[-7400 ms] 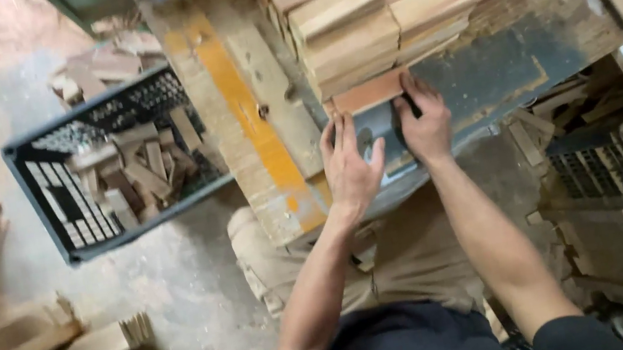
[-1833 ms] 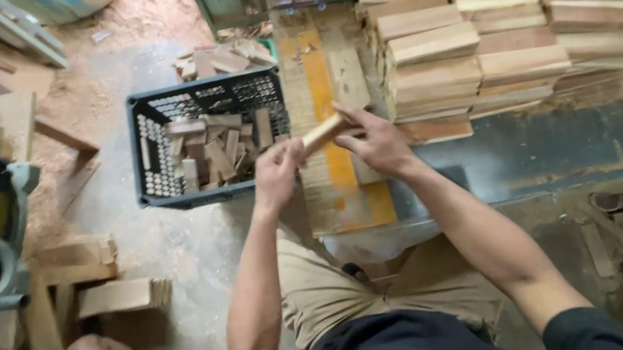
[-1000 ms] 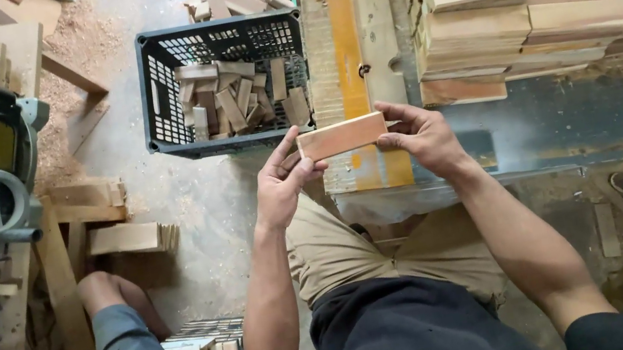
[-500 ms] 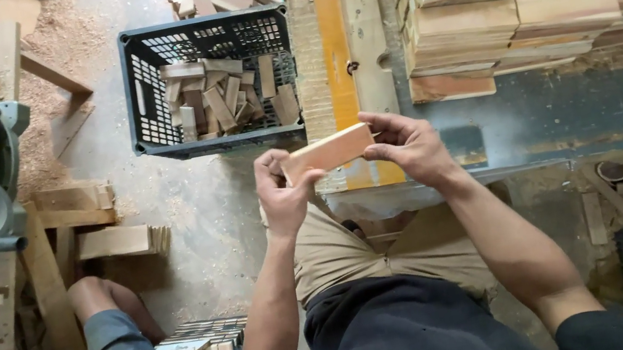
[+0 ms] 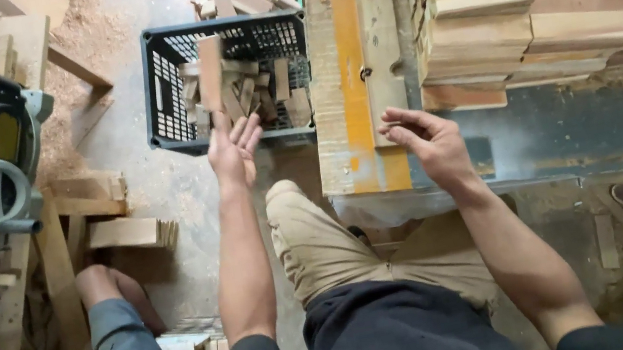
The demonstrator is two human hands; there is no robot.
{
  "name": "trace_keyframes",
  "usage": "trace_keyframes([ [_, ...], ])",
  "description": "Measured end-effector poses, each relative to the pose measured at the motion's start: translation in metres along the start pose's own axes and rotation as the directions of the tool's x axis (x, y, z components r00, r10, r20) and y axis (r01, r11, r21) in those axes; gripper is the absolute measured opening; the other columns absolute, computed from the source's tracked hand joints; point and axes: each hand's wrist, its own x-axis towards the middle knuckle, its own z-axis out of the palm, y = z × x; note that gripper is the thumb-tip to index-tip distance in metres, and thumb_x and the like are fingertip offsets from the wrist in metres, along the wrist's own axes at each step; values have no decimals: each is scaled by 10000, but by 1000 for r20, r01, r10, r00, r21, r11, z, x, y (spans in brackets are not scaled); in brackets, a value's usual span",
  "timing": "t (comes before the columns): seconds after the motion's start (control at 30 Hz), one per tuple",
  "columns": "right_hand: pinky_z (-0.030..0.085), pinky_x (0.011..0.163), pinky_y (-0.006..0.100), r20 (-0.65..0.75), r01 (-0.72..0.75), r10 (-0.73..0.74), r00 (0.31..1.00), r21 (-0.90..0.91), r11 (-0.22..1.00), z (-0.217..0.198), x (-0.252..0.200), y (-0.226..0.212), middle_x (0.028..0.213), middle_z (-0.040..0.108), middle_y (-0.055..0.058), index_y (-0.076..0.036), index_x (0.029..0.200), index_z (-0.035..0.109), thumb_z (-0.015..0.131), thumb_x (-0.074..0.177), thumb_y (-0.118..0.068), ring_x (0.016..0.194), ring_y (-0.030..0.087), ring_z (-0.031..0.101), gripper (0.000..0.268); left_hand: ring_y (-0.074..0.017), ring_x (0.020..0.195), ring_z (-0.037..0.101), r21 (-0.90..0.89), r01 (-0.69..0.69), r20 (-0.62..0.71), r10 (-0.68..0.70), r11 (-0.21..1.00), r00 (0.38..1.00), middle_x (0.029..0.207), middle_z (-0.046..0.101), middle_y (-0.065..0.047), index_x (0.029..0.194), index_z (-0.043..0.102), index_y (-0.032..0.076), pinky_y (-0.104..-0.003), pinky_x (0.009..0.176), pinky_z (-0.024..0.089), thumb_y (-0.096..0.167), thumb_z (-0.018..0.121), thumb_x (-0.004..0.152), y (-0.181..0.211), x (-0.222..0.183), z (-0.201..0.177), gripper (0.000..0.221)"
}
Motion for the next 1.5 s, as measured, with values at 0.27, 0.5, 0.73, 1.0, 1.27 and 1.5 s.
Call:
trace_keyframes([
  [0.27,595,891,311,-202,21,-54,978,-158,987,-75,-13,43,1051,744,138,-31,1281,704,715,986,-24,950,134,687,295,-296,919,762,393,-223,379,63,892,923,1102,738,-230,1290,620,8,-383,844,625,132,686,1005,-71,-100,48,317],
  [0.5,475,1048,518,-353,14,-444,823,-769,639,-169,-9,98,1168,662,292,14,1283,714,793,916,-84,1171,470,611,388,-267,1090,719,546,-698,749,103,463,654,1152,735,-132,1312,685,109,-361,953,583,263,809,910,-136,-179,130,447],
  [0.73,428,1052,680,-291,34,-374,881,-748,662,-157,-6,99,1276,542,464,90,1394,565,830,796,-45,1216,635,517,668,-400,1542,255,593,-769,781,-63,-237,621,1579,417,-283,1592,271,-47,-671,1236,124,412,776,822,-218,-166,169,1028],
  [1.0,626,887,291,-569,38,-135,811,-178,983,-148,-19,116,1337,659,150,-51,1438,574,725,969,-50,1041,142,682,493,-414,1164,670,495,-741,694,307,454,652,1295,661,-258,1181,720,29,-435,956,591,195,760,955,-146,-193,165,284],
  [1.27,657,785,294,-217,31,-43,975,-57,998,-62,13,98,1135,595,115,-78,1440,577,778,925,-43,888,181,712,554,-249,1045,716,524,-493,524,193,695,829,1263,686,-158,1387,571,68,-401,952,577,38,796,895,-90,-104,66,542],
  [1.5,581,894,285,118,299,-279,953,-508,808,4,34,92,1064,699,0,-241,1308,727,842,866,-78,1034,158,719,486,-155,922,736,575,-673,619,290,465,730,1068,742,-61,1280,745,192,-272,828,625,-82,752,843,-10,-100,43,517],
])
